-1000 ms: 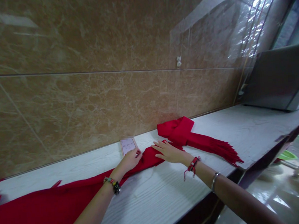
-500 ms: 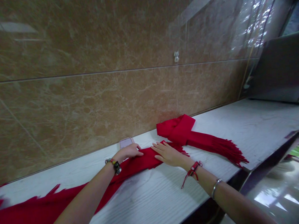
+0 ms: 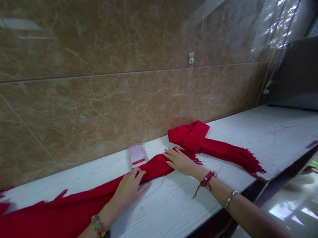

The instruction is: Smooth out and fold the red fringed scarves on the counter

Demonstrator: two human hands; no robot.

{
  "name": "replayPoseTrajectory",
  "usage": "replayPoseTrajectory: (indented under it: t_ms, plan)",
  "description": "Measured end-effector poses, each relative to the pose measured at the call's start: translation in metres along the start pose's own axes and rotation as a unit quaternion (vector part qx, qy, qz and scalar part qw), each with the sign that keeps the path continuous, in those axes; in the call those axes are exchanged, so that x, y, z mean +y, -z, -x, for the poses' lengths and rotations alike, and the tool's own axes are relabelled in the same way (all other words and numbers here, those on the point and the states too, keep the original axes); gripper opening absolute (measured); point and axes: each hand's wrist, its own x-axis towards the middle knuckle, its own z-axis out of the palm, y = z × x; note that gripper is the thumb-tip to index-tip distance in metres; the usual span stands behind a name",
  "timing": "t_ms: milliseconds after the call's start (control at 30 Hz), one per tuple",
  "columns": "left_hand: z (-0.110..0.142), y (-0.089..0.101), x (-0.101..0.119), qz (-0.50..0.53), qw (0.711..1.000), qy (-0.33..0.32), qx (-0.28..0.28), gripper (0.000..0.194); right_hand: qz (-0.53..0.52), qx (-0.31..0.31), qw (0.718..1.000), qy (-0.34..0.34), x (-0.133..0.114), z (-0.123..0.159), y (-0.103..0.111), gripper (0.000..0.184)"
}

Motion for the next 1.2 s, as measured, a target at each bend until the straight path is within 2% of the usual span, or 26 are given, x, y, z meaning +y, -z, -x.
replayPoseTrajectory:
  t_ms: [133, 267, 367, 467, 567, 667, 767, 800, 900, 1067, 1200]
  plan:
    - [0.036, 0.012, -0.035, 0.006, 0.999, 0.032, 0.021, 0.034, -0.012, 0.036, 0.999, -0.001, -0.016, -0.001, 0.015, 0.038]
    - [0.067, 0.017, -0.063, 0.023, 0.997, 0.054, 0.039, 0.029, -0.114, 0.046, 0.991, 0.048, -0.070, -0.010, 0.031, 0.037]
    - [0.084, 0.017, -0.074, -0.002, 0.997, 0.071, 0.036, 0.027, -0.133, 0.013, 0.987, 0.094, -0.113, -0.024, 0.032, 0.038]
    - [0.092, 0.019, -0.074, -0.038, 0.994, 0.087, 0.051, 0.029, -0.075, -0.005, 0.991, 0.109, -0.134, -0.037, 0.023, 0.037]
    - [0.093, 0.023, -0.064, -0.027, 0.994, 0.077, 0.075, 0.024, -0.028, -0.025, 0.992, 0.117, -0.130, -0.043, 0.014, 0.030]
    - [0.092, 0.024, -0.052, -0.001, 0.997, 0.031, 0.068, 0.026, -0.022, -0.027, 0.992, 0.120, -0.115, -0.038, 0.007, 0.028]
    - [0.092, 0.022, -0.047, -0.013, 0.998, 0.002, 0.060, 0.013, -0.027, -0.005, 0.990, 0.139, -0.101, -0.027, 0.002, 0.027]
    - [0.093, 0.021, -0.048, -0.023, 0.998, -0.002, 0.058, 0.010, -0.028, 0.004, 0.989, 0.145, -0.098, -0.024, 0.001, 0.027]
    - [0.095, 0.021, -0.056, -0.068, 0.996, -0.001, 0.052, 0.019, -0.037, 0.020, 0.987, 0.155, -0.095, -0.020, -0.002, 0.026]
    - [0.095, 0.029, -0.076, -0.118, 0.993, 0.003, 0.004, 0.027, -0.047, 0.014, 0.988, 0.143, -0.097, -0.021, 0.000, 0.024]
    - [0.095, 0.040, -0.086, -0.140, 0.989, -0.032, 0.034, 0.026, -0.050, 0.022, 0.990, 0.133, -0.097, -0.021, 0.000, 0.025]
